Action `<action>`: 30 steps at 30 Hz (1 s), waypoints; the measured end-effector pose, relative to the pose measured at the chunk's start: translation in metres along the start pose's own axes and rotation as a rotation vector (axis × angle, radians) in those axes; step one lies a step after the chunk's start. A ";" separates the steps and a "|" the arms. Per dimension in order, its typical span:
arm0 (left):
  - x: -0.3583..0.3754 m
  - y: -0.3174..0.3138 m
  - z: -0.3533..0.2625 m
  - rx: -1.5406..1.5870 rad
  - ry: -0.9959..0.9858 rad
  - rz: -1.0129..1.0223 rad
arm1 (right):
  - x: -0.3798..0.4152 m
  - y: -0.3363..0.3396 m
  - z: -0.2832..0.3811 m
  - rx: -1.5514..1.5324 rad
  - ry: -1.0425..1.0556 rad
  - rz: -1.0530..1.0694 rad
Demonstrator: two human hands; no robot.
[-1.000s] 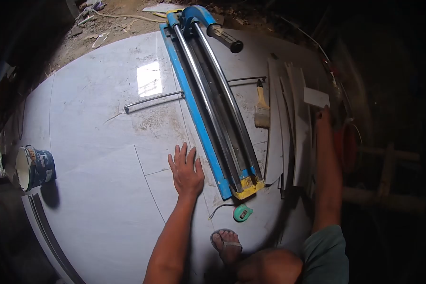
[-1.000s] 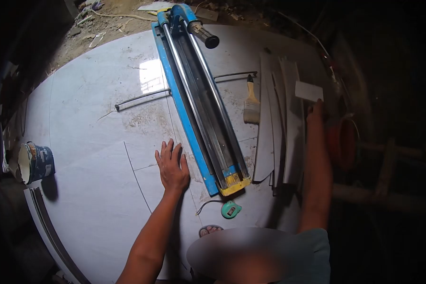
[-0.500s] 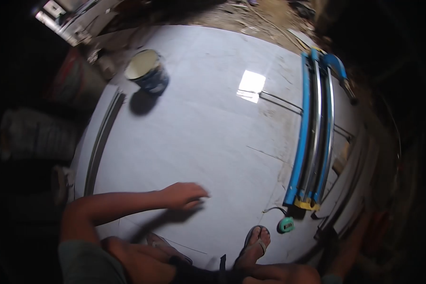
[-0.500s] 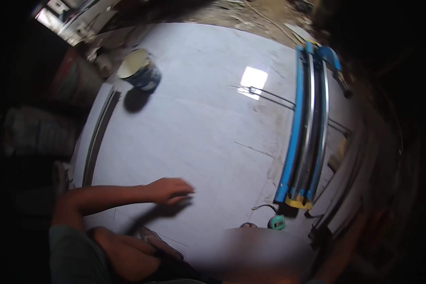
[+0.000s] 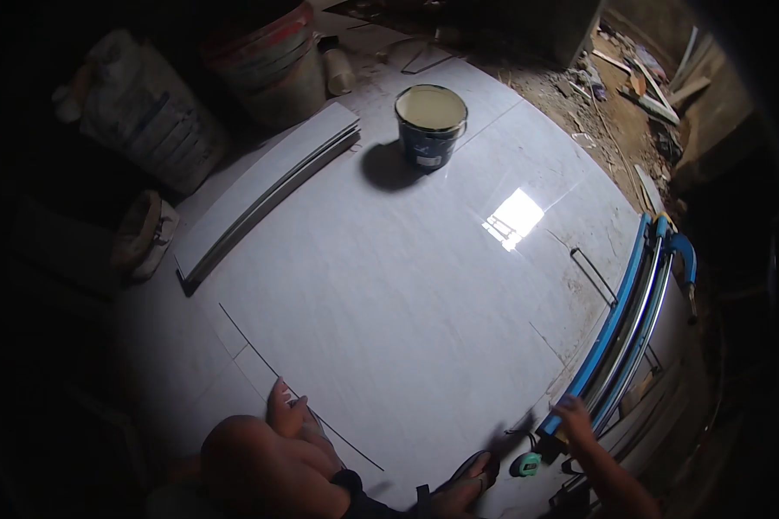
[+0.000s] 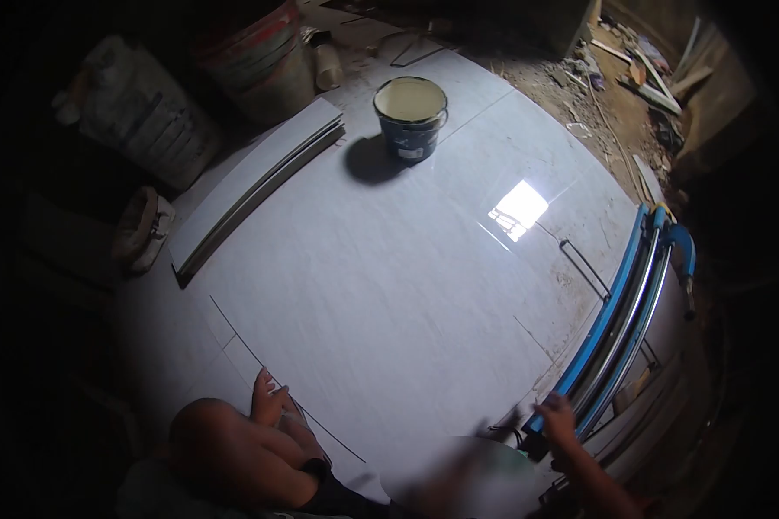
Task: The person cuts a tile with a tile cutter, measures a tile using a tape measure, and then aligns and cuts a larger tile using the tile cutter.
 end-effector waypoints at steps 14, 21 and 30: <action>-0.206 0.158 -0.071 -0.519 -0.369 -0.423 | 0.075 -0.278 0.014 -0.458 -0.363 0.313; -0.193 0.156 -0.105 -0.530 -0.326 -0.291 | 0.052 -0.300 -0.022 -0.616 -0.381 0.221; -0.218 0.166 -0.127 -0.520 -0.160 -0.212 | 0.060 -0.301 0.014 -0.711 -0.502 0.025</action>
Point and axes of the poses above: each hand's wrist, its own x-axis away from the middle knuckle, its own y-axis out of the back of the hand, z = x × y, the point moved 7 cm from there along -x, towards the middle knuckle, and after that the axes turned 7 degrees about z, right-handed, at the moved point
